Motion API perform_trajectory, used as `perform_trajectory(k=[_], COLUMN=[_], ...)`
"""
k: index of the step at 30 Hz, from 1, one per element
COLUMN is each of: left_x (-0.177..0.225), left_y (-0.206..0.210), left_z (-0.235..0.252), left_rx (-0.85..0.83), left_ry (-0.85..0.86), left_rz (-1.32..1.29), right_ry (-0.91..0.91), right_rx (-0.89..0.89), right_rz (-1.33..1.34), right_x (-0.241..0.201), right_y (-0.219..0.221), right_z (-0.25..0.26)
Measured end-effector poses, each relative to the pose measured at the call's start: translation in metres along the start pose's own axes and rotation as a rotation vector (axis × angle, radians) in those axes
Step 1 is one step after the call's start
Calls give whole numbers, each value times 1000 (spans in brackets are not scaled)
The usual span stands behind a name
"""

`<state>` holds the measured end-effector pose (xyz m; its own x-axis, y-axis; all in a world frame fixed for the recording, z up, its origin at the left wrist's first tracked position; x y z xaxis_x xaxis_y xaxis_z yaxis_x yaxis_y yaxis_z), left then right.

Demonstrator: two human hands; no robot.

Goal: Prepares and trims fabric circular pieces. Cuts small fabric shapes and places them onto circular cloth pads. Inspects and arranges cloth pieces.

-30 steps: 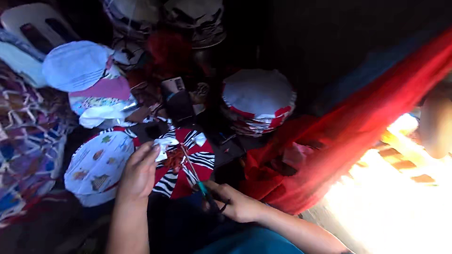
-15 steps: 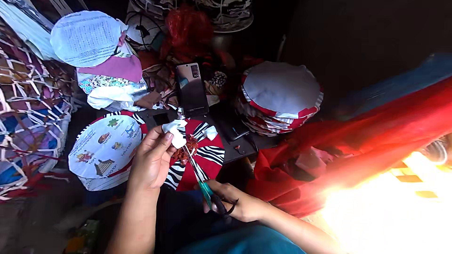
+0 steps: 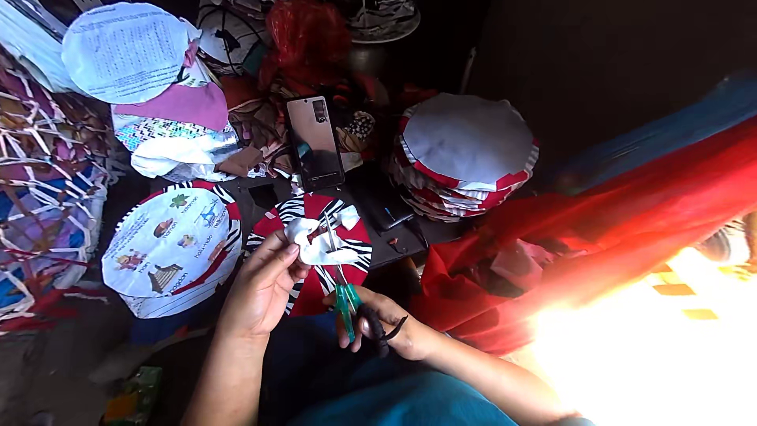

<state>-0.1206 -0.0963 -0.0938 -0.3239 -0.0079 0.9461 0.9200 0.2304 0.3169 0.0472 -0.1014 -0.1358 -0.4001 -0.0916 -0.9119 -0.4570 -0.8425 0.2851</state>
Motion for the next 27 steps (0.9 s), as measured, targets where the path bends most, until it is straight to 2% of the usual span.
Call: perform_trajectory(k=[4, 8, 12, 14, 18, 21, 24, 27], left_x=[-2, -1, 7, 16, 46, 55, 54, 48], left_y=[1, 8, 4, -6, -13, -7, -6, -9], left_z=[-1, -4, -3, 1, 1, 1, 2, 1], left_rx=[-36, -109, -52, 40, 234, 240, 257, 254], left_ry=[-57, -74, 49, 198, 486, 541, 509, 438], left_rz=[94, 107, 227, 434, 1090, 1307, 1265, 1026], right_ry=[23, 73, 122, 148, 203, 224, 217, 208], right_rx=[-2, 85, 106, 87, -1, -89, -180, -213], right_rz=[-5, -85, -149, -205, -279, -345, -346, -275], right_x=[-1, -4, -4, -3, 2, 2, 0, 2], right_y=[2, -1, -6, -7, -7, -4, 2, 8], right_z=[0, 3, 5, 4, 0, -2, -2, -3])
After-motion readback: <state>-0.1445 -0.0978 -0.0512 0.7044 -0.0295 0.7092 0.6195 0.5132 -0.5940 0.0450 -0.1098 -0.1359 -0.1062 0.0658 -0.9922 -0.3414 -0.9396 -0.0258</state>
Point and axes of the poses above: each hand's wrist, its own z-axis towards the middle knuckle, its own y-axis out of the palm, x = y × z, the point moved 6 cm from there along z, towards the middle knuckle, and after that the axes turned 2 degrees about x, right-handed, at the moved point
